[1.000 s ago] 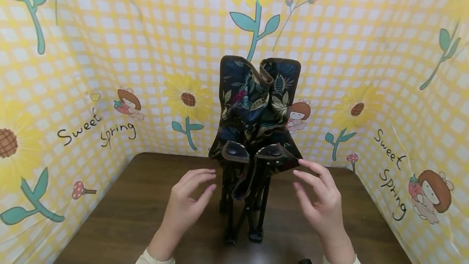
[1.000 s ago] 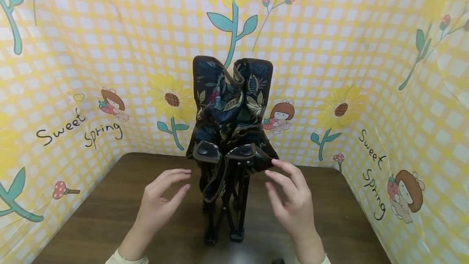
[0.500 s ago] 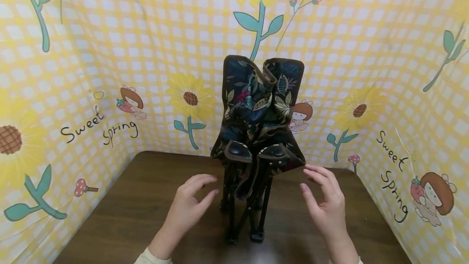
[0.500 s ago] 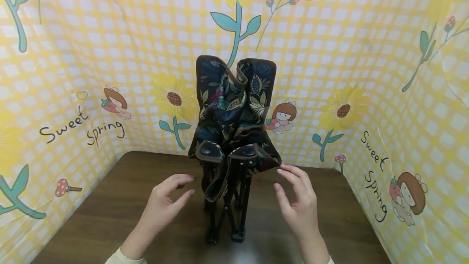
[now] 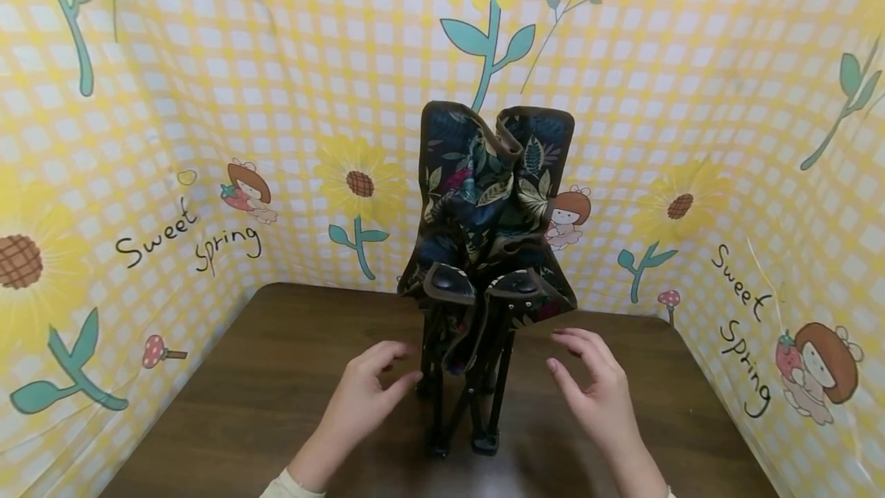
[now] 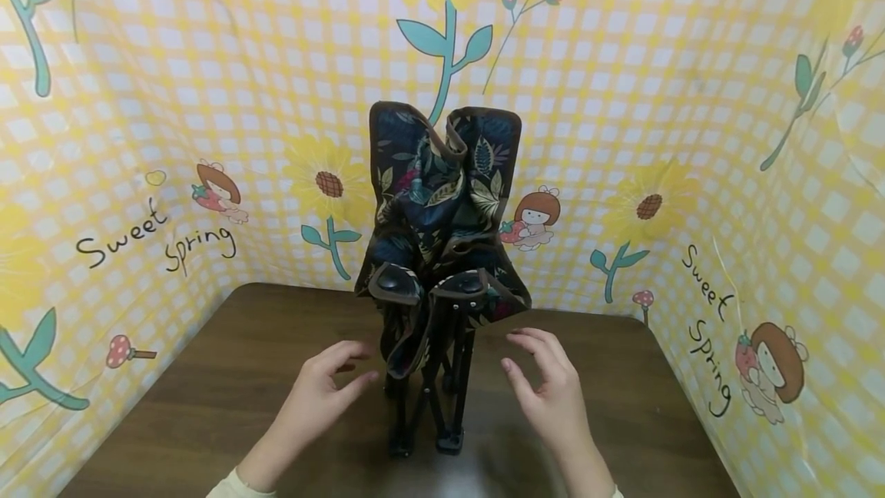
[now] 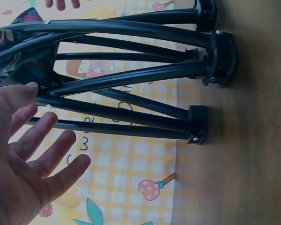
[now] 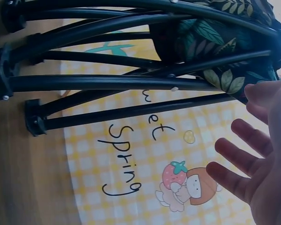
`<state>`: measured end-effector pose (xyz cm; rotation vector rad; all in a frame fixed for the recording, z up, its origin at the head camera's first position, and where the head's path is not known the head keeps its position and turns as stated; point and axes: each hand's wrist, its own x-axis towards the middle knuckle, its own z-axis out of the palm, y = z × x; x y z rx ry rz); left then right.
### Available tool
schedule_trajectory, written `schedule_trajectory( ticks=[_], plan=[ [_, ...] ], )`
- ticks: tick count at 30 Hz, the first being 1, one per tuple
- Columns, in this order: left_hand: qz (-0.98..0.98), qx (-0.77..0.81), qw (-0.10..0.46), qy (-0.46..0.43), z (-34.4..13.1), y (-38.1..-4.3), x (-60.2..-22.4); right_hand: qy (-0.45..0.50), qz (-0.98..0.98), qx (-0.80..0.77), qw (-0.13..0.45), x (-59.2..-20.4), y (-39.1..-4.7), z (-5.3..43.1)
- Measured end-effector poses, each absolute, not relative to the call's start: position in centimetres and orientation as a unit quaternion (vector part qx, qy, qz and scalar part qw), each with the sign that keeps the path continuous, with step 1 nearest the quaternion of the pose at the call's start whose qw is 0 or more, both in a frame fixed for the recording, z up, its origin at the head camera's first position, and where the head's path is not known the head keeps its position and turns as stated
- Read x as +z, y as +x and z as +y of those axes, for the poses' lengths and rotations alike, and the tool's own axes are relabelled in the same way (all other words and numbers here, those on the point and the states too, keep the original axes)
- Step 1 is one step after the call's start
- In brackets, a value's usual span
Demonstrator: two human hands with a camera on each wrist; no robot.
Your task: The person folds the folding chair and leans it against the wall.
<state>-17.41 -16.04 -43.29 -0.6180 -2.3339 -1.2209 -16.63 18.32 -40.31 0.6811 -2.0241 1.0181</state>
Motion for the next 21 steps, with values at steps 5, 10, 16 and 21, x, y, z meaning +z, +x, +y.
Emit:
schedule_trajectory(
  ticks=[5,10,16,21],
  plan=[
    [-0.853,-0.455,0.17,-0.189,-15.7,-17.5,-43.8,0.264,-0.806,0.403,0.344,-41.3,-16.9,18.4],
    [-0.858,-0.466,0.137,-0.167,-15.3,-17.5,-44.2,0.258,-0.821,0.399,0.318,-41.9,-16.9,18.0],
    [-0.851,-0.492,0.117,-0.144,-14.9,-17.3,-44.5,0.263,-0.83,0.396,0.291,-42.4,-16.9,17.5],
    [-0.845,-0.508,0.1,-0.133,-14.5,-17.3,-45.0,0.254,-0.845,0.398,0.252,-43.0,-16.9,17.3]
  ],
)
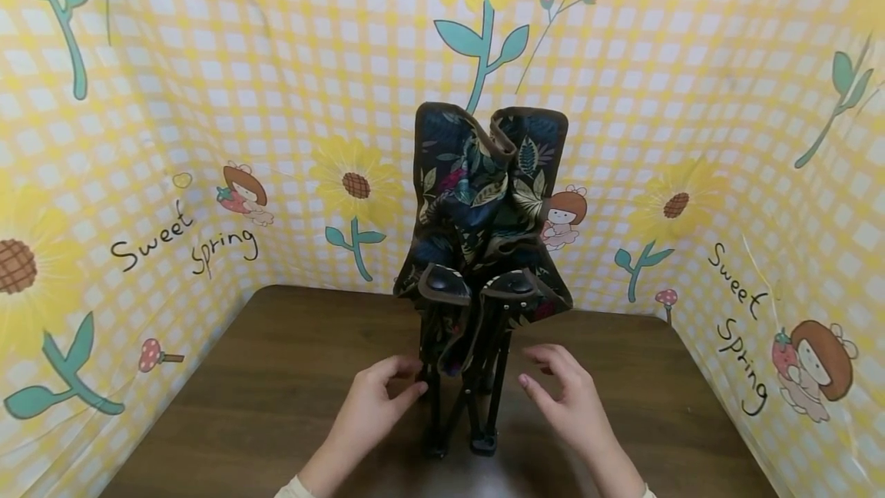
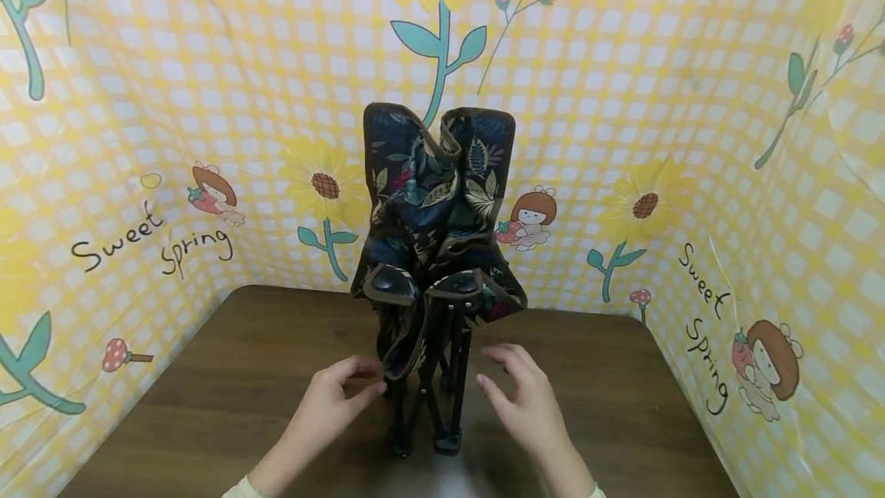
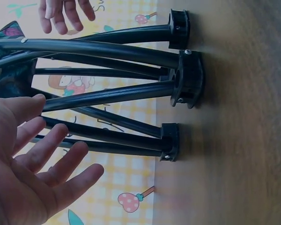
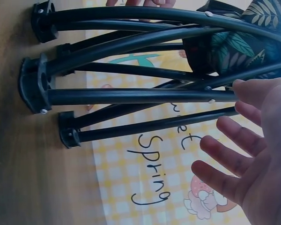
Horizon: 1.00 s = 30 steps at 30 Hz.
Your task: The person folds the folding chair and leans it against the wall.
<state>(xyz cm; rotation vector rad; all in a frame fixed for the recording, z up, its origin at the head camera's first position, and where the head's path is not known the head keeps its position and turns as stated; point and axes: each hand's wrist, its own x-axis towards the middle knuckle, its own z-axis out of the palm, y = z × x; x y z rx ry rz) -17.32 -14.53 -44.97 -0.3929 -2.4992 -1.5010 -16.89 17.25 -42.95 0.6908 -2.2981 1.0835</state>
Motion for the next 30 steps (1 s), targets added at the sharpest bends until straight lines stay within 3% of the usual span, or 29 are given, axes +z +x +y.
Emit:
schedule_trajectory(
  ticks=[15,30],
  plan=[
    [-0.813,-0.561,0.069,-0.139,-13.8,-17.5,-46.2,0.243,-0.847,0.423,0.211,-44.7,-17.3,16.2],
    [-0.823,-0.547,0.036,-0.148,-13.5,-18.2,-47.0,0.182,-0.847,0.483,0.129,-45.4,-17.7,15.6]
  ],
)
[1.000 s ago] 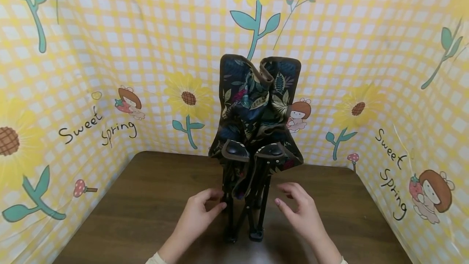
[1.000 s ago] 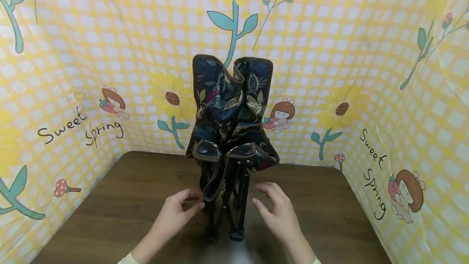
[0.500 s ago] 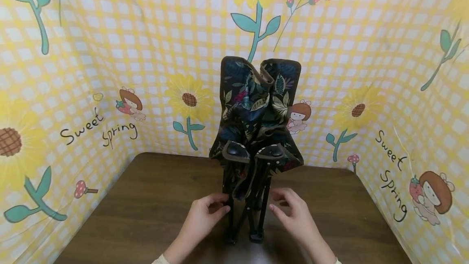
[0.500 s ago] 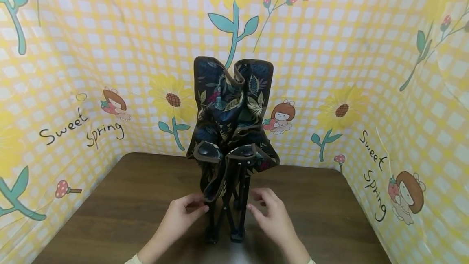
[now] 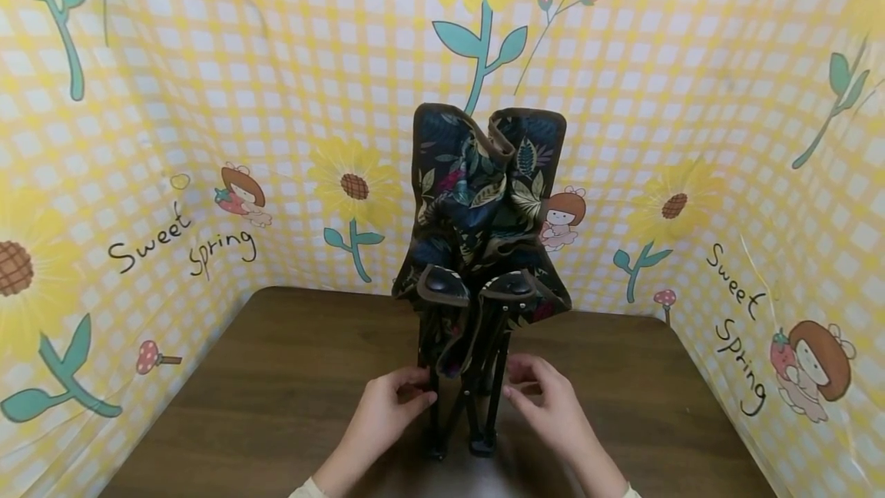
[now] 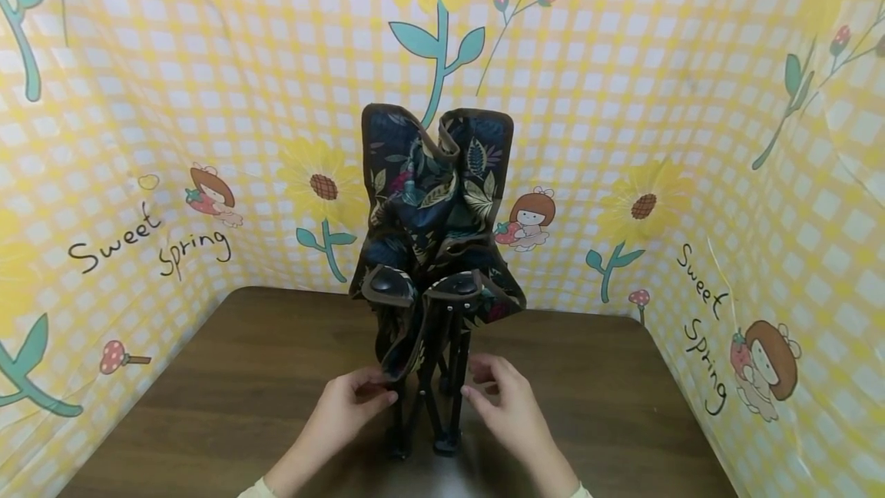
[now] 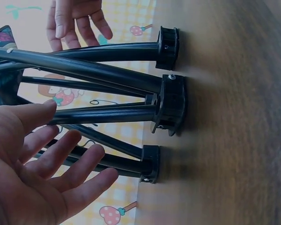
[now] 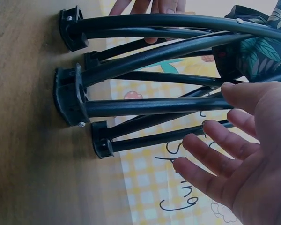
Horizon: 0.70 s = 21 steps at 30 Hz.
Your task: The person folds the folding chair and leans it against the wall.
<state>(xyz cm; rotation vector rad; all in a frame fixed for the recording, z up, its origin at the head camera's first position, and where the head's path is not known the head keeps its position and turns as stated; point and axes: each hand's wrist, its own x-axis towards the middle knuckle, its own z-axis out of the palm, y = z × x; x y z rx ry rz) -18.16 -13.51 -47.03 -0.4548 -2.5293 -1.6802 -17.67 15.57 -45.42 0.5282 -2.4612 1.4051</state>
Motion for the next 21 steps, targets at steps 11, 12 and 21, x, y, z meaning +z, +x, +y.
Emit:
schedule_trajectory(
  ticks=[11,12,21],
  plan=[
    [-0.817,-0.554,0.018,-0.16,-13.4,-18.6,-48.0,0.151,-0.84,0.517,0.069,-46.7,-17.8,14.9],
    [-0.815,-0.556,0.016,-0.161,-13.4,-18.6,-48.1,0.15,-0.837,0.522,0.06,-46.8,-17.9,14.9],
    [-0.814,-0.556,0.015,-0.165,-13.3,-18.9,-48.5,0.15,-0.835,0.529,0.031,-47.9,-18.2,14.7]
  ],
)
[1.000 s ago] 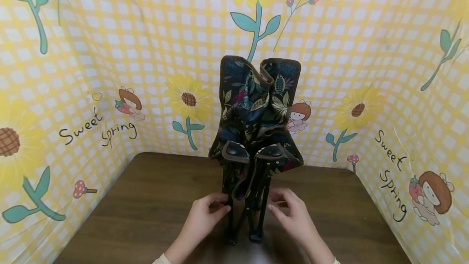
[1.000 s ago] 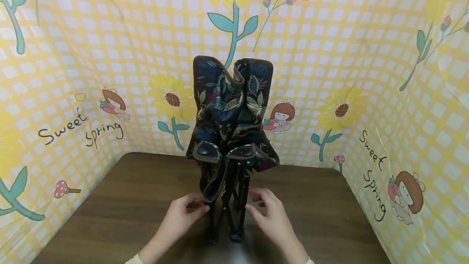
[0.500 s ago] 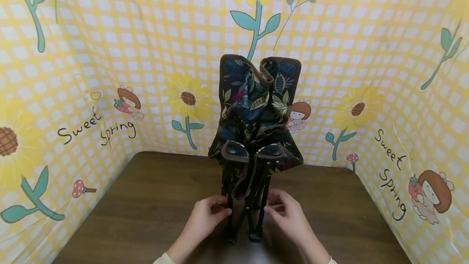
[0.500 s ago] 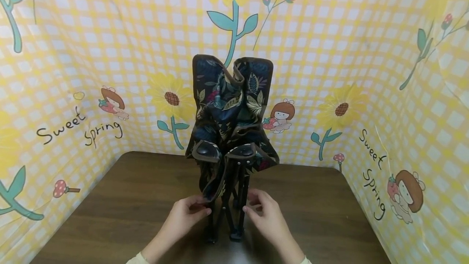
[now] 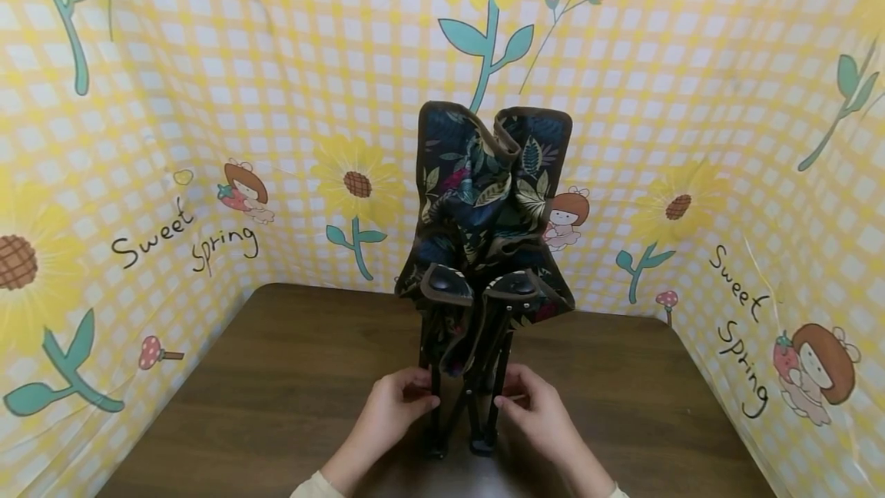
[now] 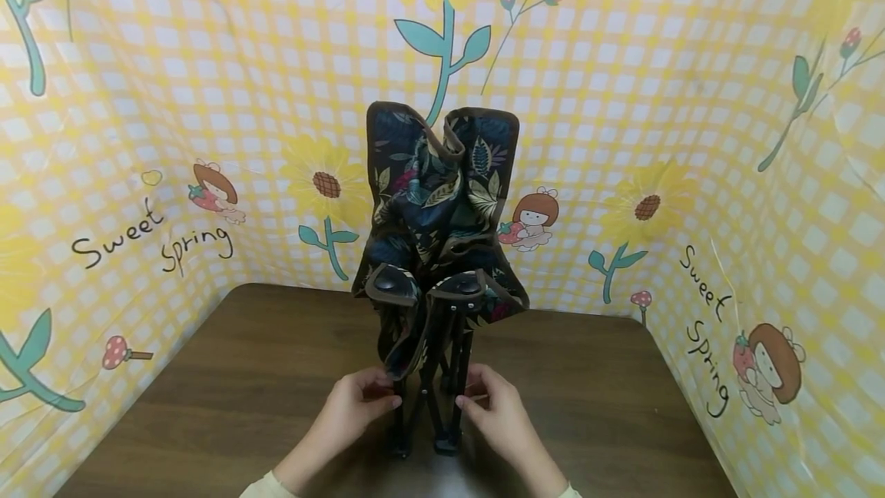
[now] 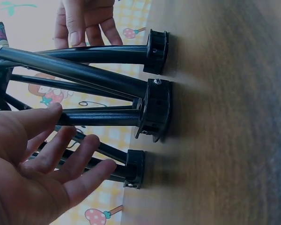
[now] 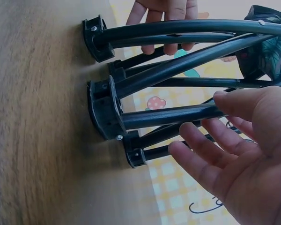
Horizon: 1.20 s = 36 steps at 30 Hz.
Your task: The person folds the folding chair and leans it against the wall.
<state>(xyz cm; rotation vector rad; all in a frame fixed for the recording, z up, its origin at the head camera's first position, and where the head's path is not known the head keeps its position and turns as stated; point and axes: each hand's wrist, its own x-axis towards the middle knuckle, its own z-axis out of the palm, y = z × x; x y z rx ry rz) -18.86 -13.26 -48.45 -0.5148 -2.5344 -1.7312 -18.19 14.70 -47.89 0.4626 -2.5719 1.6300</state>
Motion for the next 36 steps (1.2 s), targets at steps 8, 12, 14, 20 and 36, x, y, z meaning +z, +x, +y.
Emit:
schedule_trajectory(
  ticks=[8,12,14,20,36],
  plan=[
    [-0.797,-0.582,-0.003,-0.16,-13.0,-19.0,-48.8,0.141,-0.823,0.55,0.023,-48.2,-18.1,14.2],
    [-0.774,-0.614,-0.028,-0.153,-12.9,-18.9,-48.9,0.134,-0.823,0.551,0.016,-48.5,-18.2,13.9],
    [-0.767,-0.622,-0.033,-0.151,-12.9,-18.9,-49.0,0.135,-0.822,0.554,0.013,-48.6,-18.2,13.8],
    [-0.755,-0.637,-0.033,-0.153,-12.7,-18.9,-49.0,0.139,-0.814,0.564,0.011,-48.9,-18.2,13.5],
    [-0.747,-0.644,-0.056,-0.157,-12.6,-18.8,-49.4,0.129,-0.791,0.597,0.025,-49.4,-18.1,13.4]
  ],
)
